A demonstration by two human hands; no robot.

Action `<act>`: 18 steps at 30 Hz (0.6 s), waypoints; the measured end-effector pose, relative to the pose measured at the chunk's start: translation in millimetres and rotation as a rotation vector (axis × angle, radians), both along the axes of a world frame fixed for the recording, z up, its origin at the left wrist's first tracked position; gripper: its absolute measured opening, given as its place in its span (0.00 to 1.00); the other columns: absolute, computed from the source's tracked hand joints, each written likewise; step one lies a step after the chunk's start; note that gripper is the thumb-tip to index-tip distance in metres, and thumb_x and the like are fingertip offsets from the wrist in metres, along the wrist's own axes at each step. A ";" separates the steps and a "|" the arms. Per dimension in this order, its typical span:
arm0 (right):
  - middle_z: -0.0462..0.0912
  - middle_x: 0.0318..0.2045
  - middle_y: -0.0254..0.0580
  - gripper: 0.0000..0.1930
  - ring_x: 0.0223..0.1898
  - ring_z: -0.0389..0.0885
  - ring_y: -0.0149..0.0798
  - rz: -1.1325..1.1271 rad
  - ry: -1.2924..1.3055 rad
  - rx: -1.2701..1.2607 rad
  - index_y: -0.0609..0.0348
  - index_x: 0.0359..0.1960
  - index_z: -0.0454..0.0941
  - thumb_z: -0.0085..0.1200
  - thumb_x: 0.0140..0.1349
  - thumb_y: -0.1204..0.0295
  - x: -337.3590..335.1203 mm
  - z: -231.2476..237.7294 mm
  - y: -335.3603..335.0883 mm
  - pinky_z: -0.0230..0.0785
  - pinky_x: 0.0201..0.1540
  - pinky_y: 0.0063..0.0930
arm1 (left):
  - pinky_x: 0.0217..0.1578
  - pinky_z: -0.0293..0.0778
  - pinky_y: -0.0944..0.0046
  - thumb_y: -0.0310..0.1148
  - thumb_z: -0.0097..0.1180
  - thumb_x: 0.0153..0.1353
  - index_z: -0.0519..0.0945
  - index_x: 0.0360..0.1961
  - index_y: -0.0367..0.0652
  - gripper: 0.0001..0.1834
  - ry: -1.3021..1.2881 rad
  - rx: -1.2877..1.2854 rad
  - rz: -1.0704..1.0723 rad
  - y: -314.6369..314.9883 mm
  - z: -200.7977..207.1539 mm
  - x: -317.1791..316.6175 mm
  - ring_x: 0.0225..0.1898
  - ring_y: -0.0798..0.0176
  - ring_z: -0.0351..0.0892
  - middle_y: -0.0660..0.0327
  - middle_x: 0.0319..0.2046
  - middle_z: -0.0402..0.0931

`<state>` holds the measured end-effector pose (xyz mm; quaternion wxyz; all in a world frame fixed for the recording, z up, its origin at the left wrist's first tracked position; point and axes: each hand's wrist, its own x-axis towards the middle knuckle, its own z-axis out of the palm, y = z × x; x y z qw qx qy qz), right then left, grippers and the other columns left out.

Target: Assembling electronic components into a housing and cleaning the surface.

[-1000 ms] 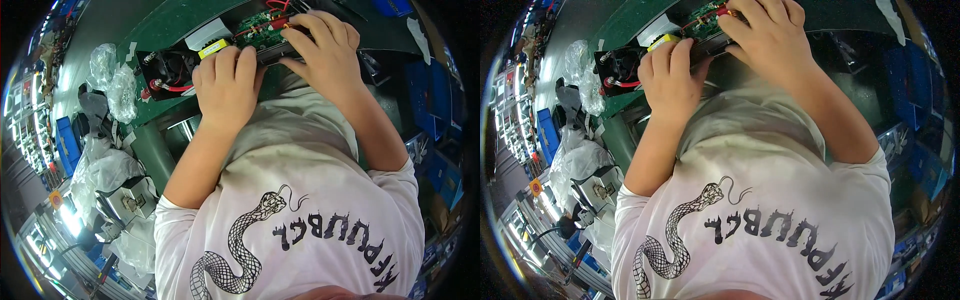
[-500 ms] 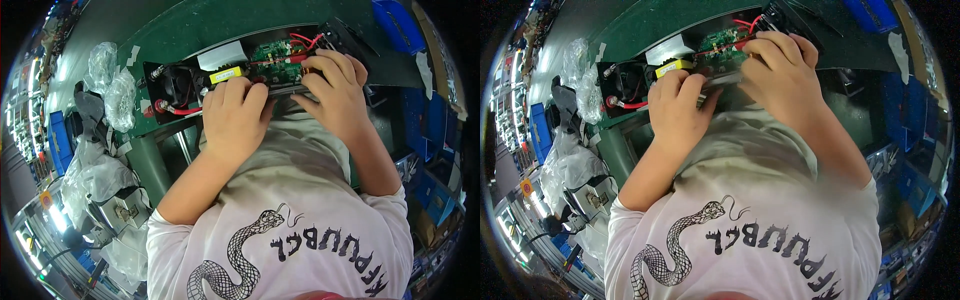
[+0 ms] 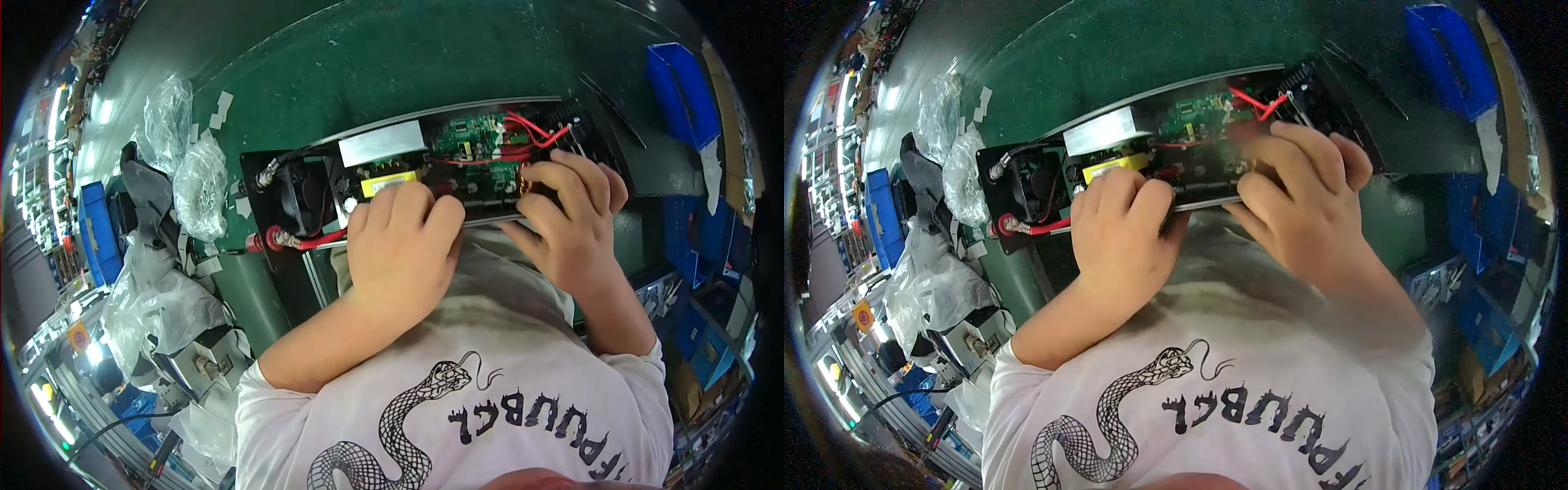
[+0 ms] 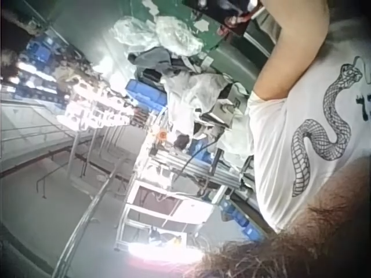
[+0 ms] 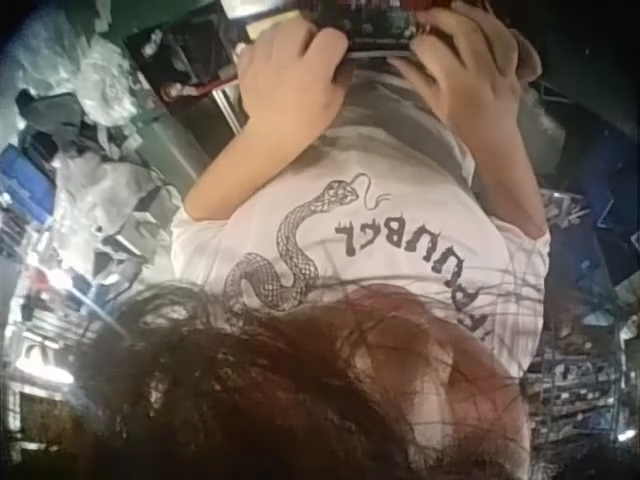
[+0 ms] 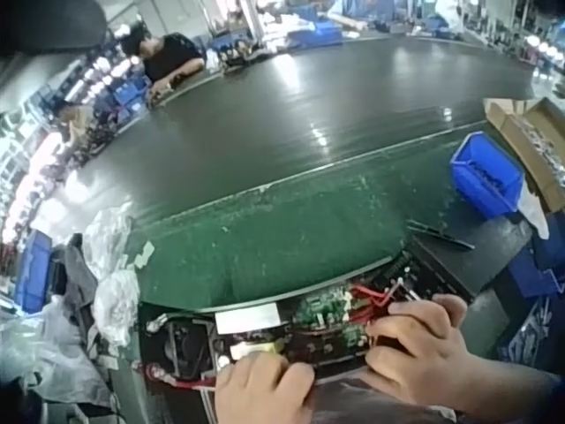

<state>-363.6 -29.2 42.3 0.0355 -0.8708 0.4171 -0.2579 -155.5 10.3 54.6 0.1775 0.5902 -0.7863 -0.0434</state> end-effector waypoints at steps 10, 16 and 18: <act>0.81 0.46 0.26 0.17 0.56 0.73 0.40 0.007 0.029 -0.004 0.44 0.25 0.78 0.74 0.32 0.63 -2.4 -0.2 -5.0 0.51 0.58 0.45 | 0.30 0.61 0.59 0.33 0.63 0.45 0.74 0.31 0.51 0.12 -0.013 -0.086 -0.058 -1.7 -7.1 6.8 0.31 0.60 0.71 0.65 0.30 0.68; 0.81 0.47 0.26 0.17 0.55 0.73 0.40 0.031 0.023 -0.005 0.44 0.25 0.78 0.73 0.31 0.65 -5.3 -2.7 -5.9 0.52 0.57 0.44 | 0.30 0.61 0.59 0.33 0.63 0.45 0.75 0.33 0.51 0.13 0.008 -0.094 -0.057 -1.4 -7.7 6.9 0.30 0.61 0.70 0.65 0.29 0.68; 0.81 0.47 0.26 0.17 0.55 0.73 0.40 0.031 0.024 -0.011 0.44 0.26 0.78 0.72 0.30 0.65 -5.3 -1.0 -4.8 0.52 0.57 0.45 | 0.30 0.62 0.59 0.33 0.62 0.46 0.75 0.34 0.50 0.13 -0.004 -0.095 -0.058 -1.5 -6.7 5.8 0.30 0.61 0.70 0.65 0.30 0.68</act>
